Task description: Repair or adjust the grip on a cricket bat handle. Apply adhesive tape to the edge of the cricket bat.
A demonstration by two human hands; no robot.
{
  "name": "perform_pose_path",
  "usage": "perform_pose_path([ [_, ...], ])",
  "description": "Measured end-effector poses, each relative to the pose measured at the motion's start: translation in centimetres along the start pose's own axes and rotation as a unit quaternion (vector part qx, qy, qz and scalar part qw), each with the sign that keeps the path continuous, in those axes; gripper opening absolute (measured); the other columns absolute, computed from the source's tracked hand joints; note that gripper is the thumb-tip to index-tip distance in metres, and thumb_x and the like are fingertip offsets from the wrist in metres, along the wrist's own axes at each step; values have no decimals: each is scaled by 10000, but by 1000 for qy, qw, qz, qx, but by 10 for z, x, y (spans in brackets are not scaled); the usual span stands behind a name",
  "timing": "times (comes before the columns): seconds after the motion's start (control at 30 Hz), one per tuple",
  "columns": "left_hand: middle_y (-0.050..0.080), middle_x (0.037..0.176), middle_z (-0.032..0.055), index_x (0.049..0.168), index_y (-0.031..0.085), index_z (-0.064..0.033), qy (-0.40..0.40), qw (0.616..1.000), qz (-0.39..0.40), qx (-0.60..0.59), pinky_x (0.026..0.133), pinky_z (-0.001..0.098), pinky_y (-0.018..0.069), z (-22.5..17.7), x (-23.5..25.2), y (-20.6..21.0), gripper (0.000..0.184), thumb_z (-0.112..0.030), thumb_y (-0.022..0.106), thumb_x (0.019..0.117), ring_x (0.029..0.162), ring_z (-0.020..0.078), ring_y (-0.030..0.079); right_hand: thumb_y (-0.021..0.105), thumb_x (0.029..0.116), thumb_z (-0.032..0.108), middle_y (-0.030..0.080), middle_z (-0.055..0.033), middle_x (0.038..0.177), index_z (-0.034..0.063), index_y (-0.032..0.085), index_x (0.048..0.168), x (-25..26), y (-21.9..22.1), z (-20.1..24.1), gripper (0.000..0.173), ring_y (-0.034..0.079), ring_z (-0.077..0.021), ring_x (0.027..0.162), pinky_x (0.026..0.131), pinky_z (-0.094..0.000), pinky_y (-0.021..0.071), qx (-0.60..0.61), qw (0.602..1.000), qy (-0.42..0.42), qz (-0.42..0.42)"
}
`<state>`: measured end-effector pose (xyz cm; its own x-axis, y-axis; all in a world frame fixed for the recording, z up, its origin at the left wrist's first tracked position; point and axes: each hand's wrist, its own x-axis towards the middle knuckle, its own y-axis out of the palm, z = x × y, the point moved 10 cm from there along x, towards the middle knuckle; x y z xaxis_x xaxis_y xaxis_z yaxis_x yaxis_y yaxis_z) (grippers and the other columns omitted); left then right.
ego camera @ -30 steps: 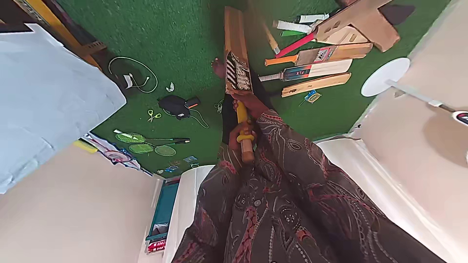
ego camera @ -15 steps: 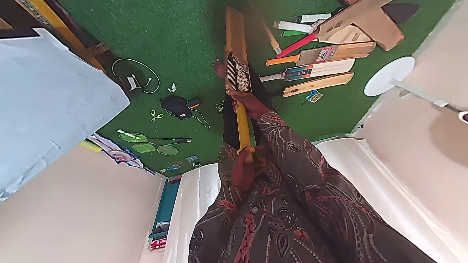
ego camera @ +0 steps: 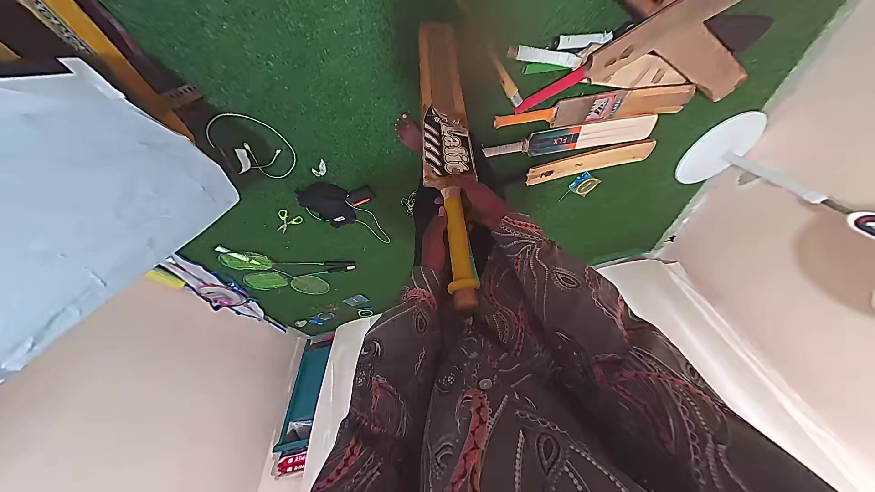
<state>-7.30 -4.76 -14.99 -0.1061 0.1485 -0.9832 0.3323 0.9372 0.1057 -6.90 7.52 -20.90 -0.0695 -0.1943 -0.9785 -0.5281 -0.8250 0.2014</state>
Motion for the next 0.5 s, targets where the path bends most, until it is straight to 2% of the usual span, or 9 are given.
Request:
perform_pose_path([
  [0.03,712,1153,59,1378,577,-192,-5,1000,13,0,808,374,598,-4,4,6,555,-602,394,1052,966,159,700,290,1107,521,673,-161,1252,22,556,1381,-5,-11,6,628,682,-228,1051,879,-406,576,-65,998,-17,-12],
  [0.07,705,1184,83,1423,548,-169,-11,1000,28,0,841,382,595,-8,7,11,542,-552,393,1072,992,177,698,293,1117,487,652,-184,1262,-4,576,1355,-8,-21,9,615,654,-240,1108,952,-433,545,-101,994,-31,-26],
  [0.13,687,1252,121,1461,513,-145,-44,997,43,-49,894,418,589,-4,10,21,526,-497,423,1082,1063,230,695,342,1118,451,664,-167,1228,-6,603,1311,-19,-38,6,560,656,-209,1099,958,-411,544,-101,994,-35,-30],
  [0.27,645,1307,149,1499,454,-124,-123,973,58,-187,925,438,586,16,2,46,507,-401,496,1076,1105,282,682,378,1117,398,696,-110,1213,30,568,1366,-33,-44,-3,483,695,-165,1044,902,-345,582,-26,998,-43,34],
  [0.3,662,1256,142,1466,486,-107,-140,969,65,-192,894,419,592,19,-6,52,472,-368,513,1073,1055,262,690,419,1104,409,705,-90,1193,54,580,1360,-32,-40,-3,466,700,-157,1011,867,-332,591,-9,998,-40,38],
  [0.33,688,1134,123,1372,547,-79,-162,966,71,-191,802,373,604,22,-16,58,402,-344,520,1070,934,219,700,472,1089,399,701,-80,1170,70,575,1356,-30,-34,-1,436,699,-155,974,833,-328,593,11,999,-37,34],
  [0.4,635,785,27,1058,623,-82,-202,951,113,-203,573,239,573,22,-44,78,261,-309,497,1075,636,94,637,585,1060,279,670,-132,1127,36,539,1353,-21,-24,4,383,720,-213,882,771,-372,635,64,997,-38,-6],
  [0.43,586,695,-1,942,597,-90,-222,934,144,-239,524,198,545,23,-56,88,270,-271,461,1089,565,60,596,612,1048,235,661,-153,1065,16,525,1345,-17,-21,6,379,727,-227,782,693,-374,656,71,996,-41,-37],
  [0.5,572,696,-35,890,568,-117,-230,913,169,-291,545,162,535,21,-75,90,278,-198,396,1092,574,23,587,587,1057,217,613,-82,821,0,544,1219,-7,-13,12,274,646,-154,575,546,-304,610,60,994,-62,-61],
])
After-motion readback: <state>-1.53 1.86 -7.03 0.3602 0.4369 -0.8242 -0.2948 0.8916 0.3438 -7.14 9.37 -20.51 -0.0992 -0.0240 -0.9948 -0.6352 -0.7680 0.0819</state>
